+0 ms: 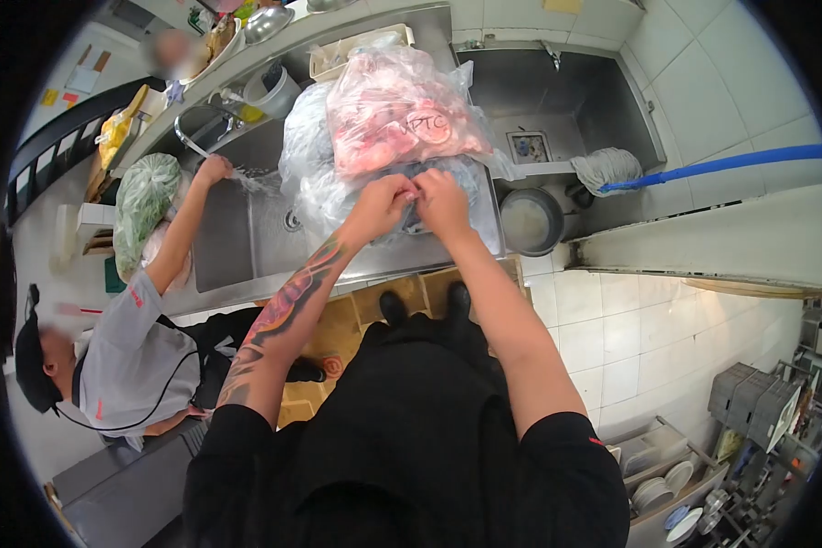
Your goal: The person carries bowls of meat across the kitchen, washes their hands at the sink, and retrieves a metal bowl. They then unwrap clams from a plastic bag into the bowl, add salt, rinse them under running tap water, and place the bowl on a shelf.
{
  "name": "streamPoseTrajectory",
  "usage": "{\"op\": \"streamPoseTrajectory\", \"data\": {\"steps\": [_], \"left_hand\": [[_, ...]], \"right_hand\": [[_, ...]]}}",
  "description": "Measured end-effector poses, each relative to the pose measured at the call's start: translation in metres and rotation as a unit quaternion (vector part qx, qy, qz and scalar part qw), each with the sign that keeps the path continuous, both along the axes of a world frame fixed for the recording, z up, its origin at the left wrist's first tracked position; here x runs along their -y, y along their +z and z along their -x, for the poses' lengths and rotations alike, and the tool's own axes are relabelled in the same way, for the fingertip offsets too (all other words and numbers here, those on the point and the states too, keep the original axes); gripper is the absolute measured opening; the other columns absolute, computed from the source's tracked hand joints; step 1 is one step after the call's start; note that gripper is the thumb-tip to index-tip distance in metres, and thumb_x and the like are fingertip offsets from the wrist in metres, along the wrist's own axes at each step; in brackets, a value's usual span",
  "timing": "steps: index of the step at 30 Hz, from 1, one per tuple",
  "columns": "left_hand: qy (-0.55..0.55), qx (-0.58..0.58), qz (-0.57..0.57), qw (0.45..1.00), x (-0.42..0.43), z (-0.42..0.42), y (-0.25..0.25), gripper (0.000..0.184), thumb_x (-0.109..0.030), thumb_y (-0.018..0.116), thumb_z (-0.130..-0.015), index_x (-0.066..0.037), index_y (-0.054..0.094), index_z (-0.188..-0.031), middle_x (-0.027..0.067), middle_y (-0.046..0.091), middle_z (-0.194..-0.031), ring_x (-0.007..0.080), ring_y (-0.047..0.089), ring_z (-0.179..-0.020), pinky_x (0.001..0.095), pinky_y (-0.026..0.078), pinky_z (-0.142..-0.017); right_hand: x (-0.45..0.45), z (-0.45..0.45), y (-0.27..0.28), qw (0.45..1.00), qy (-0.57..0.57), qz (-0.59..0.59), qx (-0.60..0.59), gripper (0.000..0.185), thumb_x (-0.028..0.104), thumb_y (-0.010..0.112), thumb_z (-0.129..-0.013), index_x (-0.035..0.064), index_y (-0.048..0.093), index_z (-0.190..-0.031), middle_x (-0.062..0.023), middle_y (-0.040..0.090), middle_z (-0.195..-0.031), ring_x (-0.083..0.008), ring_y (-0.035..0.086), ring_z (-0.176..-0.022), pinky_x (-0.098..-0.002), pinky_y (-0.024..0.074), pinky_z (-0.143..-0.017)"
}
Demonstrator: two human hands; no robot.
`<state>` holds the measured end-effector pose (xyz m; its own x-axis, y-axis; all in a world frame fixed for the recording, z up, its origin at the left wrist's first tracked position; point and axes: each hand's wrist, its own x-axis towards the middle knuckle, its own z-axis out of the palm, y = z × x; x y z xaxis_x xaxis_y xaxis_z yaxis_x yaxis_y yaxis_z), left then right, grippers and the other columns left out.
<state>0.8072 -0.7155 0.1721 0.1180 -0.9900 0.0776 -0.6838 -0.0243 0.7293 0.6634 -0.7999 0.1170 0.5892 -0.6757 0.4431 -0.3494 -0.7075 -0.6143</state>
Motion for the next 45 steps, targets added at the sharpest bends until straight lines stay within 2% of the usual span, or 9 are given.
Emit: {"op": "streamPoseTrajectory", "data": {"steps": [4, 12, 21, 23, 26, 30, 35, 41, 45], "left_hand": [[-0.039, 0.168, 0.148, 0.974, -0.007, 0.005, 0.007, 0.029, -0.025, 0.073, -0.085, -0.004, 0.061, -0.101, 0.018, 0.067, -0.084, 0.0385, 0.064, -0.081, 0.047, 0.049, -0.071], [-0.074, 0.222, 0.015, 0.972, 0.019, -0.019, -0.02, 0.027, -0.026, 0.071, -0.083, -0.006, 0.056, -0.091, 0.0156, 0.067, -0.079, 0.0376, 0.067, -0.079, 0.0495, 0.051, -0.069], [0.076, 0.278, -0.017, 0.958, 0.028, 0.006, -0.031, 0.022, -0.018, 0.067, -0.078, -0.008, 0.056, -0.092, 0.0134, 0.067, -0.077, 0.0362, 0.068, -0.074, 0.0476, 0.053, -0.064], [0.088, 0.257, 0.076, 0.959, 0.017, 0.005, -0.02, 0.024, -0.016, 0.067, -0.076, -0.008, 0.056, -0.096, 0.0112, 0.068, -0.082, 0.0341, 0.068, -0.077, 0.0451, 0.053, -0.067], [0.093, 0.2, -0.013, 0.975, 0.004, 0.003, 0.016, 0.027, -0.013, 0.066, -0.075, -0.009, 0.056, -0.1, 0.0118, 0.066, -0.082, 0.0338, 0.067, -0.081, 0.0459, 0.052, -0.07], [0.088, 0.142, 0.028, 0.986, 0.006, -0.013, 0.012, 0.028, -0.011, 0.066, -0.076, -0.008, 0.055, -0.102, 0.0109, 0.066, -0.084, 0.0339, 0.067, -0.078, 0.0446, 0.052, -0.068], [0.02, 0.175, 0.06, 0.982, 0.006, -0.017, 0.012, 0.024, -0.009, 0.064, -0.077, -0.008, 0.055, -0.099, 0.0119, 0.064, -0.084, 0.0357, 0.065, -0.078, 0.046, 0.051, -0.067], [0.066, 0.274, 0.068, 0.957, -0.017, -0.032, 0.018, 0.014, -0.005, 0.059, -0.076, -0.01, 0.055, -0.089, 0.0094, 0.06, -0.089, 0.0334, 0.062, -0.089, 0.0469, 0.052, -0.07], [0.099, 0.286, 0.023, 0.953, -0.044, -0.068, 0.017, 0.013, -0.003, 0.057, -0.077, -0.01, 0.055, -0.087, 0.0086, 0.06, -0.088, 0.0327, 0.062, -0.089, 0.0469, 0.051, -0.07]], "right_hand": [[0.018, 0.015, 0.006, 0.975, 0.036, -0.217, -0.003, 0.016, 0.009, 0.072, -0.075, 0.0061, 0.068, -0.091, -0.0107, 0.066, -0.087, -0.03, 0.065, -0.079, -0.0395, 0.0517, -0.069], [0.009, 0.009, 0.004, 0.995, 0.06, -0.072, 0.018, 0.016, 0.008, 0.071, -0.075, 0.0045, 0.063, -0.089, -0.0133, 0.061, -0.087, -0.036, 0.061, -0.085, -0.0454, 0.05, -0.073], [0.003, 0.001, -0.006, 1.0, -0.021, -0.018, -0.011, 0.014, 0.001, 0.063, -0.075, 0.0048, 0.057, -0.087, -0.014, 0.058, -0.089, -0.0397, 0.058, -0.087, -0.0488, 0.0485, -0.074], [0.006, 0.008, -0.013, 0.994, 0.003, -0.101, 0.043, 0.016, 0.002, 0.063, -0.074, 0.005, 0.059, -0.089, -0.0149, 0.058, -0.089, -0.0381, 0.058, -0.088, -0.0455, 0.0498, -0.076], [0.002, 0.021, -0.002, 0.97, 0.075, -0.212, 0.087, 0.017, 0.007, 0.067, -0.077, 0.0056, 0.062, -0.093, -0.0157, 0.057, -0.092, -0.0355, 0.058, -0.091, -0.0433, 0.0504, -0.08], [-0.011, 0.019, 0.002, 0.992, 0.066, -0.096, 0.04, 0.02, 0.015, 0.071, -0.079, 0.0059, 0.064, -0.095, -0.0164, 0.057, -0.097, -0.0334, 0.058, -0.094, -0.0431, 0.0507, -0.081], [-0.018, 0.001, 0.021, 0.982, -0.043, -0.143, -0.111, 0.028, 0.02, 0.073, -0.078, 0.0069, 0.062, -0.099, -0.0142, 0.056, -0.104, -0.0368, 0.055, -0.102, -0.0449, 0.048, -0.086], [-0.014, 0.032, 0.032, 0.983, -0.153, 0.043, -0.087, 0.039, 0.01, 0.066, -0.076, 0.004, 0.055, -0.113, -0.0221, 0.058, -0.114, -0.0407, 0.056, -0.111, -0.0487, 0.0451, -0.094], [-0.002, 0.053, -0.03, 0.984, -0.167, -0.033, -0.059, 0.047, 0.007, 0.063, -0.076, 0.0013, 0.053, -0.122, -0.0268, 0.055, -0.127, -0.0429, 0.053, -0.121, -0.0484, 0.0414, -0.104]]}}
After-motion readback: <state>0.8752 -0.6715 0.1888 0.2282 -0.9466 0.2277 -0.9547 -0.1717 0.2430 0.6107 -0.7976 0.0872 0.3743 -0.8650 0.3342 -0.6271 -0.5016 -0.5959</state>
